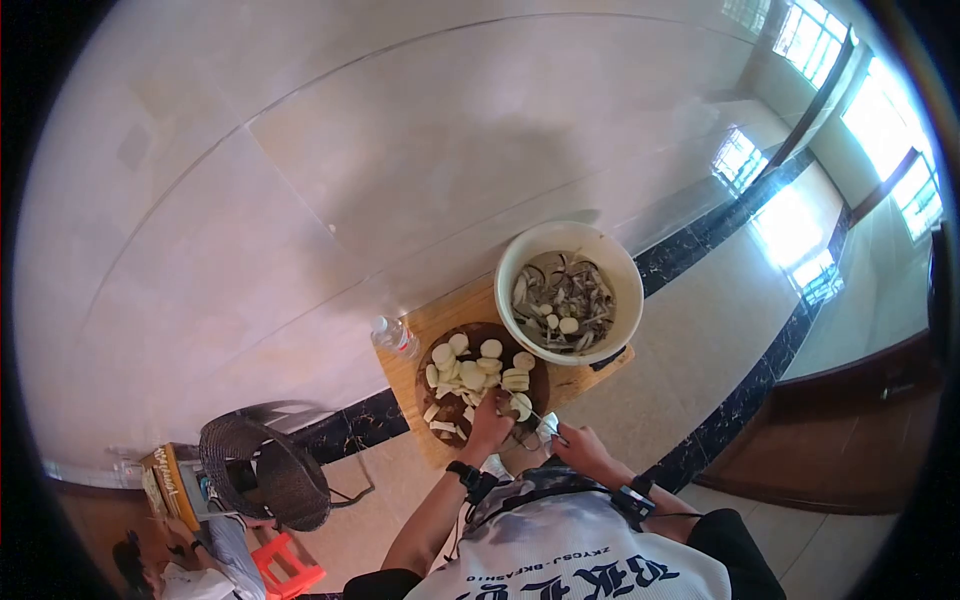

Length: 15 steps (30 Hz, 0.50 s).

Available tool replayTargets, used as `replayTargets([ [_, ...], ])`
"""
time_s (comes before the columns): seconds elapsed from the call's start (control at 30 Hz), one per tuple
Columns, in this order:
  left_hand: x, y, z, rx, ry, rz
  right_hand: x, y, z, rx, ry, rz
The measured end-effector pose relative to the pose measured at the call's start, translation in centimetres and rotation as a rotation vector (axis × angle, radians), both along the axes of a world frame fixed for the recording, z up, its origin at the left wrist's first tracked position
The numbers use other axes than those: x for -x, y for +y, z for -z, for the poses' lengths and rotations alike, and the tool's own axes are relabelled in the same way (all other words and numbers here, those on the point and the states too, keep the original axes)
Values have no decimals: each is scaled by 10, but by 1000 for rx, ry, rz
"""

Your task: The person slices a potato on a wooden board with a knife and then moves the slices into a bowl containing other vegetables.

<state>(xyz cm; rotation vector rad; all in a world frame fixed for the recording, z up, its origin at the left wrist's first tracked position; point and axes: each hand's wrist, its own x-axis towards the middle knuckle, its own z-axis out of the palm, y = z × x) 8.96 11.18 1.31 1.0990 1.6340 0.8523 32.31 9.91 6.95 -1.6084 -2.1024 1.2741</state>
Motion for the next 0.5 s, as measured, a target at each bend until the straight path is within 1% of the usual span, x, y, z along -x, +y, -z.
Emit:
replayTargets([
  [0.1,-3,-2,-10,-180,122,61,-1,-2,3,35,-36,7],
  [0.27,0,-8,22,-194,213,-16,-8,-8,18,69,-57,-21],
  [0.3,0,-10,21,-186,243,-37,-8,-9,19,69,-52,-22],
  [0.4,1,-12,21,-202,186,-95,-8,-9,18,76,-47,-23],
  [0.5,1,-13,20,-167,173,-141,-6,-7,13,89,-58,-28],
])
